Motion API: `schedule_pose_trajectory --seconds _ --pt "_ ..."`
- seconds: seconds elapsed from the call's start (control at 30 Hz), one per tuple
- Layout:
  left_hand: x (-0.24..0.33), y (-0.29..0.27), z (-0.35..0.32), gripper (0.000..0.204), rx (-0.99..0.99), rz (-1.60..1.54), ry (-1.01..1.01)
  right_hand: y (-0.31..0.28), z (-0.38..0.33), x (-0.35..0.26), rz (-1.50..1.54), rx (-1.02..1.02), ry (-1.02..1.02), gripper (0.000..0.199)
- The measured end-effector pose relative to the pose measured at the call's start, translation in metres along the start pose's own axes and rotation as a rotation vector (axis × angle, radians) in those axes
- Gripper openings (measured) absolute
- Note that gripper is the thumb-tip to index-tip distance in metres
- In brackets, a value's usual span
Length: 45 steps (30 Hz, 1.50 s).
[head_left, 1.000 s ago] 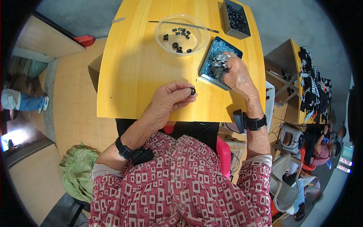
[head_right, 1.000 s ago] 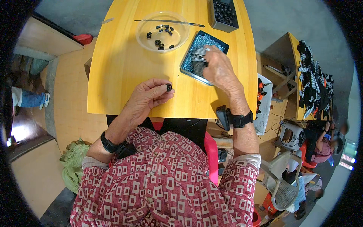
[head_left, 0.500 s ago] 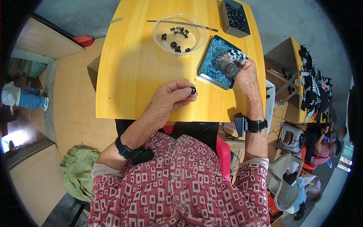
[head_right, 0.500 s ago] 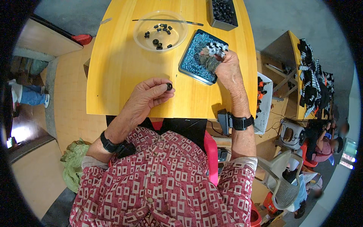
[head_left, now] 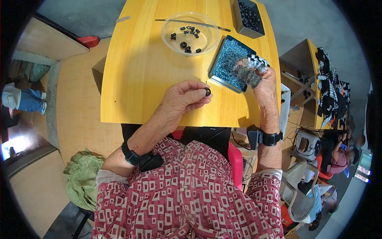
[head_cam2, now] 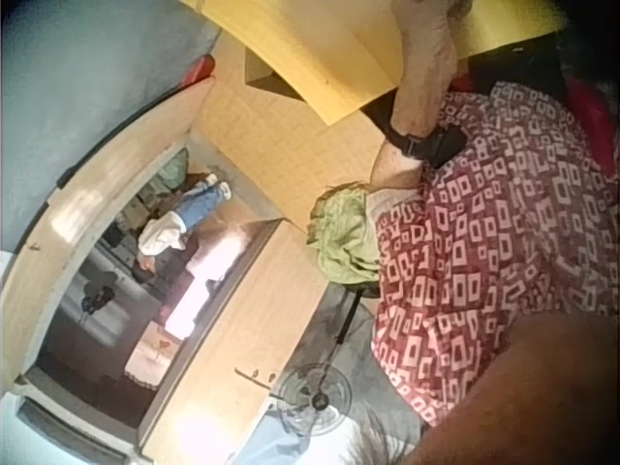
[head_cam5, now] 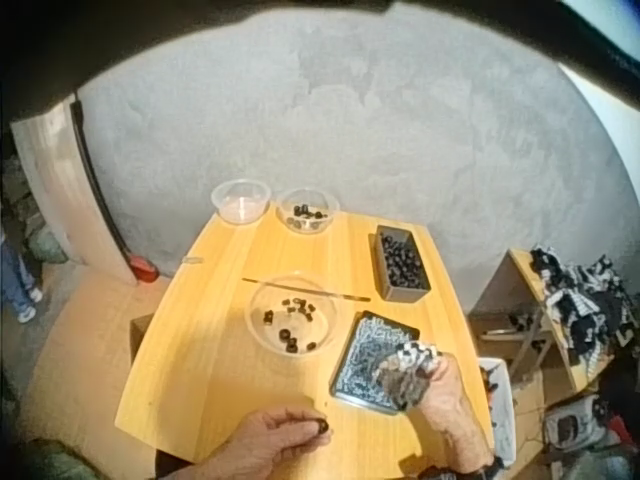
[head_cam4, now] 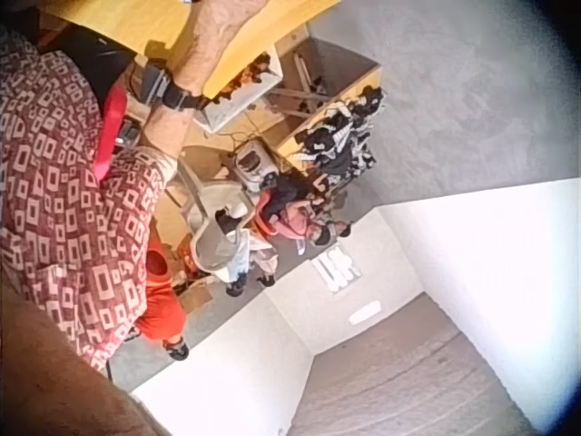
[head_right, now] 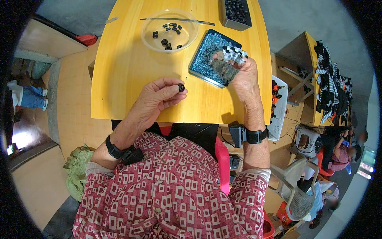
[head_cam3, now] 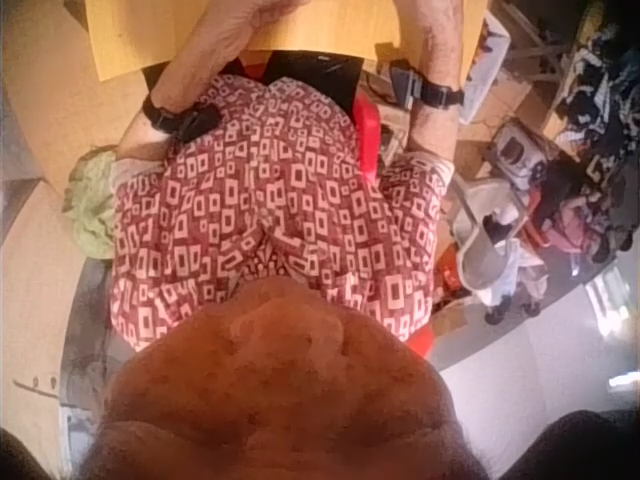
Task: The person takes black plastic components from a bowl and attaches them onto cloth-wrapped pieces by hand.
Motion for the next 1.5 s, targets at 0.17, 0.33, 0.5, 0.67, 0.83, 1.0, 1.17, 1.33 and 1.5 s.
schedule_pose_trajectory --seconds 0.17,0.33,0.5,0.67,0.83,1.0,1.17,1.33,1.5 --pt "0.002 0.007 0.003 0.019 -0.040 -0.029 0.019 0.000 -0.001 -0.002 -0.108 0.069 -0.093 0.017" --pt "-0.002 0.004 0.000 0.019 -0.014 -0.014 -0.002 -0.008 -0.003 0.000 -0.090 0.123 -0.046 0.014" --pt "-0.003 0.002 -0.001 0.019 -0.008 0.000 -0.008 0.001 0.003 -0.013 -0.584 0.123 -0.310 0.011" --pt "-0.004 0.002 0.000 0.018 -0.021 -0.016 0.001 -0.015 0.005 -0.001 -0.151 0.073 -0.055 0.015" --pt "0.000 0.005 0.001 0.018 -0.023 -0.011 0.003 -0.006 -0.007 -0.009 -0.054 0.044 -0.036 0.013" --pt "0.006 0.016 0.002 0.018 -0.056 -0.046 0.048 0.010 -0.024 -0.014 0.176 -0.003 0.012 0.013" --pt "0.010 0.025 0.001 0.019 -0.065 -0.065 0.034 0.015 -0.034 -0.019 0.178 -0.077 -0.100 0.014" --pt "0.015 0.029 0.002 0.021 -0.070 -0.097 0.067 0.020 -0.041 -0.020 0.118 -0.080 -0.144 0.019" --pt "0.018 0.036 -0.002 0.022 -0.105 -0.115 0.107 0.024 -0.060 -0.034 0.056 -0.005 -0.151 0.030"
Point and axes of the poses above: each hand's wrist, its own z-axis towards the middle knuckle, its own y-axis out of the palm, x = y × z, the point moved 10 cm from there along z, towards the middle knuckle, and after that the axes turned 9 degrees about y, right-handed, at the moved point
